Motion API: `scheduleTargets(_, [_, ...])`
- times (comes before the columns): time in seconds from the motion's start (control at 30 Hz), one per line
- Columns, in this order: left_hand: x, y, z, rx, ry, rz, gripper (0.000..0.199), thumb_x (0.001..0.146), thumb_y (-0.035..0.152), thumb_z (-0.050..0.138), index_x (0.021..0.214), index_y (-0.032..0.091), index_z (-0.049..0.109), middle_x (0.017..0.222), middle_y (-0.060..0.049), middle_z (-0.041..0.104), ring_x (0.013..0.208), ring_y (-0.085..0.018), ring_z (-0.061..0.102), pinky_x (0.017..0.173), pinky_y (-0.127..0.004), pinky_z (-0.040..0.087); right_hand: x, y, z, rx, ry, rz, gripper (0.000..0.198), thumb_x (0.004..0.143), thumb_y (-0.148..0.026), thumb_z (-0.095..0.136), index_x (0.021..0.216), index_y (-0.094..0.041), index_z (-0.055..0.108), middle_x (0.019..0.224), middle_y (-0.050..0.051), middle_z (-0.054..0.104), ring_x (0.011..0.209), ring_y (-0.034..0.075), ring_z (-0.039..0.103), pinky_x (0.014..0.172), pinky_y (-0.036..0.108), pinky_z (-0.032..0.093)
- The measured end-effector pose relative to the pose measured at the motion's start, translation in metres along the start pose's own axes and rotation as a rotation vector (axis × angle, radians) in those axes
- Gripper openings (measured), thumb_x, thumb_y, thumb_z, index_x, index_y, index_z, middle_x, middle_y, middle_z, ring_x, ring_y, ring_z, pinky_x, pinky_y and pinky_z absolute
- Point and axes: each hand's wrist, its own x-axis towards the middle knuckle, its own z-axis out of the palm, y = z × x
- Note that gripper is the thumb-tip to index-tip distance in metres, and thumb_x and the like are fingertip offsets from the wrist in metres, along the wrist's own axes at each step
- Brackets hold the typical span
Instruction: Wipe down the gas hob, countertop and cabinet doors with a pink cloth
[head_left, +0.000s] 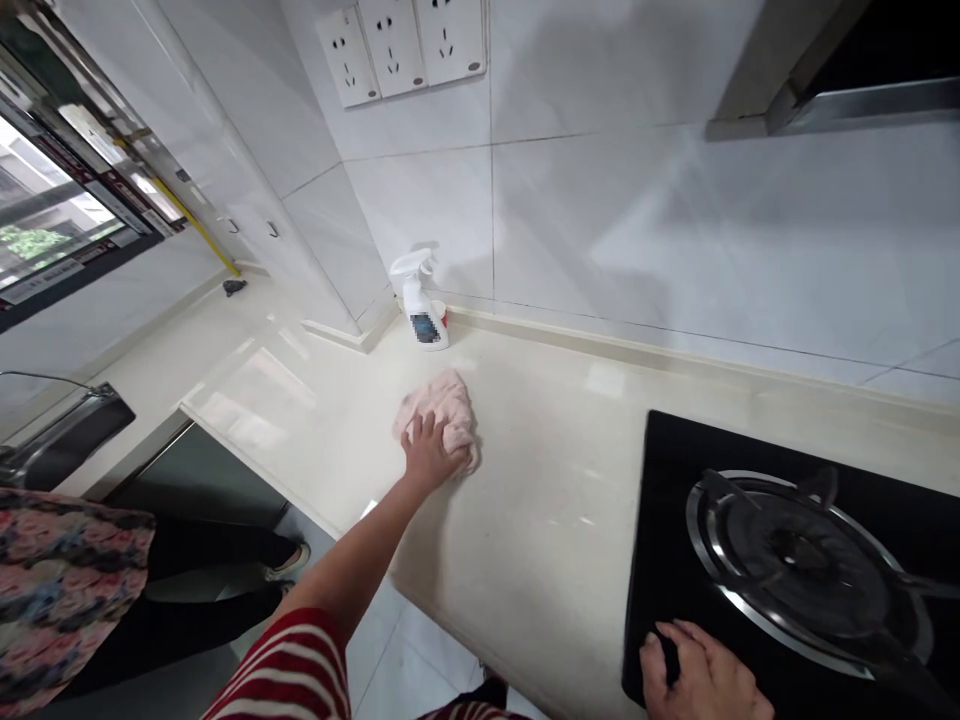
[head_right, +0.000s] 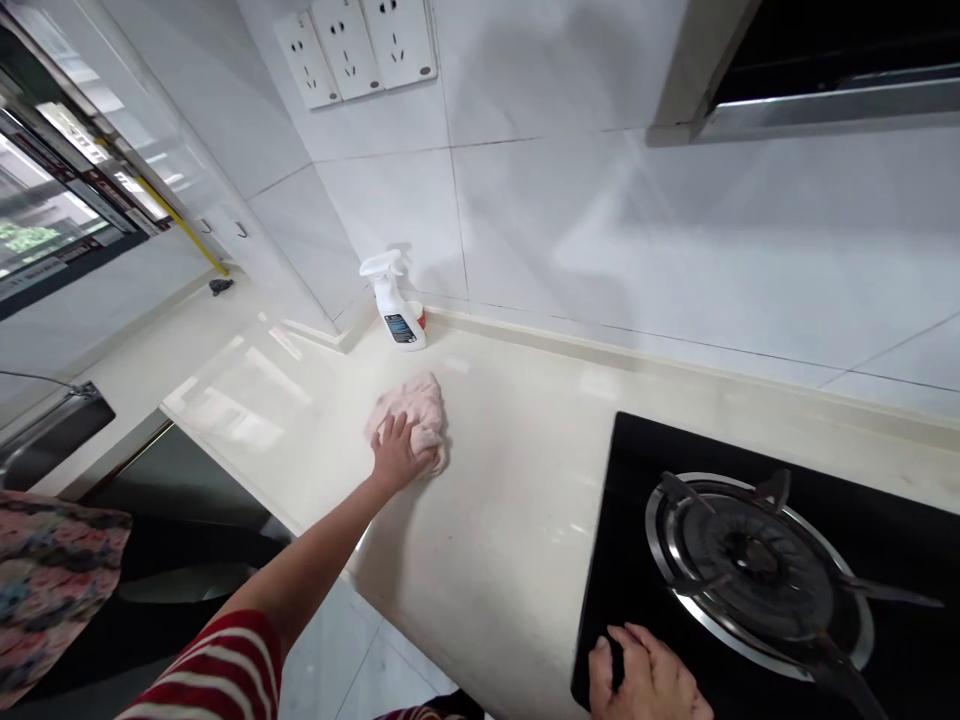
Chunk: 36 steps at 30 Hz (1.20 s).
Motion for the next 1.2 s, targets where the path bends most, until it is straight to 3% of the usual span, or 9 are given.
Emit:
scheduleTargets(0.17, [-0.117,-0.040,0.026,0.044,0.031,0.089,0.070,0.075,0.058,0.063,0.140,0.034,0.050,0.164,-0.003,0.026,0.154,-0.035,0.013,0.121,-0.058,0.017,0.000,-0.002,-0.004,0.015,-0.028,0.016,0.045,0.094,-0.050,0.034,0.093,-0.018,0.065,0.109,0.013,0.066,0.093,0.032,0.056,0.076,0.043,0.036])
scheduleTargets(0.27, [-0.149,-0.056,0.031,0.055,0.017,0.135,0.067,0.072,0.056,0.067,0.135,0.038,0.053,0.164,0.000,0.026,0.153,-0.036,0.016,0.120,-0.058,0.018,-0.001,0.000,-0.003,0.039,-0.045,0.024,0.046,0.094,-0.051,0.035,0.092,-0.017,0.066,0.108,0.014,0.066,0.092,0.032,0.055,0.077,0.043,0.036])
scheduleTargets(0.37, [-0.127,-0.066,0.022,0.077,0.028,0.030,0.063,0.074,0.054,0.066,0.133,0.035,0.055,0.164,-0.002,0.028,0.152,-0.036,0.019,0.119,-0.056,0.022,-0.001,0.000,-0.002,0.050,-0.044,0.031,0.043,0.094,-0.049,0.037,0.091,-0.017,0.065,0.106,0.015,0.066,0.092,0.032,0.055,0.079,0.043,0.036])
scheduleTargets(0.5, [-0.057,-0.051,0.003,0.047,0.033,-0.110,0.064,0.081,0.057,0.057,0.138,0.029,0.052,0.165,-0.003,0.023,0.153,-0.038,0.011,0.118,-0.063,0.019,-0.002,-0.001,-0.002,0.019,-0.030,0.010,0.038,0.094,-0.044,0.039,0.094,-0.017,0.065,0.109,0.014,0.065,0.096,0.032,0.055,0.080,0.042,0.034])
scheduleTargets(0.67, [-0.033,0.019,0.015,-0.020,-0.076,0.205,0.078,0.076,0.066,0.061,0.144,0.032,0.046,0.166,-0.001,0.021,0.152,-0.045,0.004,0.117,-0.071,0.009,-0.003,-0.001,-0.001,-0.010,-0.025,0.001,0.035,0.094,-0.041,0.041,0.095,-0.016,0.066,0.112,0.013,0.065,0.099,0.030,0.053,0.080,0.041,0.033])
scheduleTargets(0.8, [-0.095,0.072,0.052,-0.070,-0.090,0.595,0.077,0.071,0.069,0.064,0.139,0.035,0.050,0.164,0.000,0.027,0.150,-0.048,0.004,0.114,-0.074,0.008,-0.003,0.001,0.000,-0.003,-0.007,-0.009,0.034,0.094,-0.041,0.042,0.096,-0.016,0.066,0.113,0.012,0.064,0.100,0.029,0.052,0.081,0.039,0.032])
scheduleTargets(0.93, [-0.184,0.082,0.075,-0.120,-0.082,0.872,0.070,0.073,0.068,0.061,0.132,0.031,0.055,0.159,-0.003,0.038,0.148,-0.044,0.018,0.115,-0.068,0.013,-0.002,0.002,0.000,0.017,-0.024,-0.007,0.033,0.094,-0.039,0.043,0.098,-0.016,0.066,0.113,0.012,0.063,0.101,0.028,0.051,0.082,0.038,0.031])
scheduleTargets(1.07, [-0.238,0.056,0.076,-0.164,-0.035,0.882,0.062,0.078,0.068,0.055,0.127,0.029,0.058,0.149,-0.004,0.050,0.134,-0.033,0.041,0.113,-0.055,0.024,-0.002,0.003,-0.001,0.041,-0.037,0.004,0.031,0.094,-0.038,0.045,0.098,-0.016,0.066,0.115,0.012,0.062,0.104,0.028,0.049,0.084,0.039,0.030])
scheduleTargets(1.2, [-0.242,0.008,0.065,-0.157,-0.036,0.709,0.070,0.072,0.071,0.062,0.129,0.029,0.058,0.145,-0.006,0.054,0.132,-0.034,0.044,0.109,-0.051,0.030,-0.003,0.003,-0.002,0.056,-0.064,0.028,0.030,0.093,-0.037,0.046,0.101,-0.017,0.066,0.118,0.011,0.060,0.107,0.028,0.048,0.085,0.040,0.029])
